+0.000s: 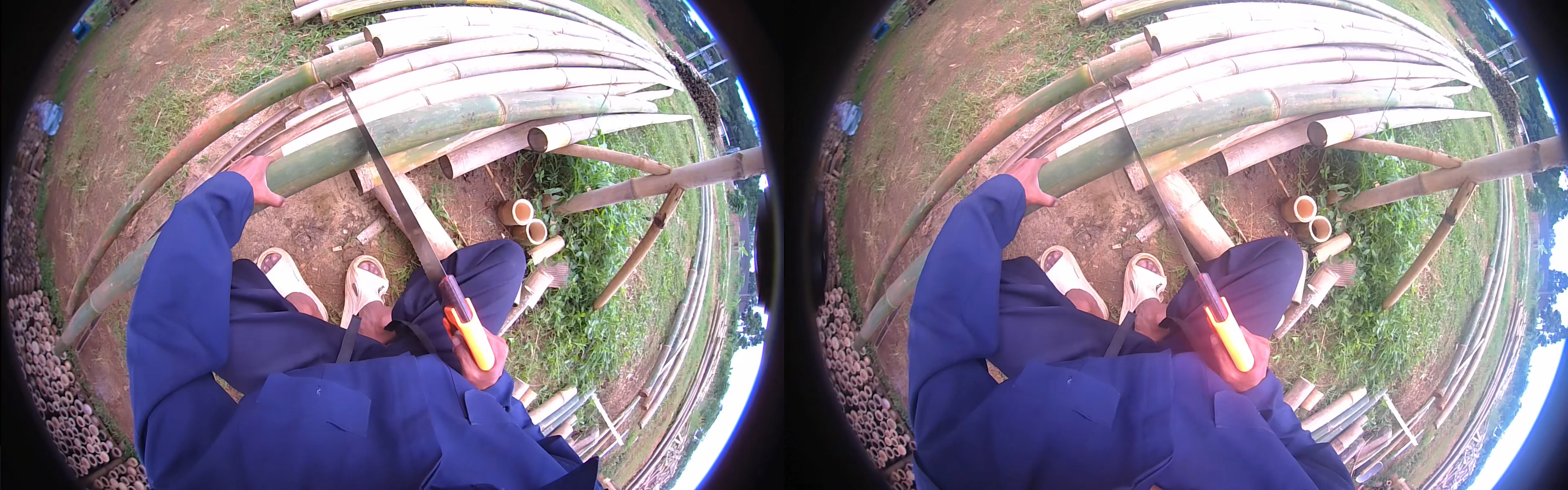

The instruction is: The person uses a hand saw to cut a long bamboo pole into shorter sections. They position the pole on a makeshift stand, saw through it, and then move the cut pieces aside.

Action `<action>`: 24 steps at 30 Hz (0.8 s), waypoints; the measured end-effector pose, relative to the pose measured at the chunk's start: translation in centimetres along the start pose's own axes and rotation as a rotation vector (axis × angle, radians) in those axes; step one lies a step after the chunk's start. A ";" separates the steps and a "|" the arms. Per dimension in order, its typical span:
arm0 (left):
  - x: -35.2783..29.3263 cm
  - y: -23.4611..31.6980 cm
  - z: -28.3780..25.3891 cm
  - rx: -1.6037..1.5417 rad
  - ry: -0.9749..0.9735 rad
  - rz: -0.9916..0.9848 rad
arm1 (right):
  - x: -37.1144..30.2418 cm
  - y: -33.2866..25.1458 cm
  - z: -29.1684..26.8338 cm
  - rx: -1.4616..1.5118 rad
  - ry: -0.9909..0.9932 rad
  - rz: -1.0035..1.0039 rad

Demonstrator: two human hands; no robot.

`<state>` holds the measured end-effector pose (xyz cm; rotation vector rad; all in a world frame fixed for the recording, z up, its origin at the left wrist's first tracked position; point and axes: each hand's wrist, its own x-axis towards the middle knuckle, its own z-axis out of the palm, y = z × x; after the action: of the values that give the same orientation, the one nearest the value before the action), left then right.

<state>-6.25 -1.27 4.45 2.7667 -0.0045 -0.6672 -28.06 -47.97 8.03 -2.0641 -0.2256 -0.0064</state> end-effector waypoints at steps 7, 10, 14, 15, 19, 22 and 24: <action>1.8 -2.2 0.0 -0.041 -0.029 -0.021 | 6.8 -2.2 4.7 0.163 -0.026 -0.015; 1.3 -1.8 -0.1 0.003 -0.003 0.012 | 3.8 0.4 3.0 0.132 0.032 -0.060; 1.0 -0.7 0.7 -0.054 0.032 -0.006 | 3.6 0.7 2.8 0.130 0.052 -0.052; 1.1 -1.1 0.4 -0.069 0.076 -0.022 | 5.3 0.6 3.6 0.199 -0.005 0.025; 1.5 -2.5 -0.2 -0.161 -0.051 0.020 | 7.9 0.7 4.6 0.211 0.005 -0.017; 1.4 -2.9 1.1 0.014 0.030 0.054 | 4.8 -0.2 2.7 0.150 -0.006 -0.032; 1.3 -1.3 -0.1 0.023 0.027 0.035 | 2.7 0.0 1.8 0.126 0.068 -0.057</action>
<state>-5.11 -0.10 3.57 2.7906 -0.0546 -0.6240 -25.56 -46.03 7.42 -1.9281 -0.2372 -0.0954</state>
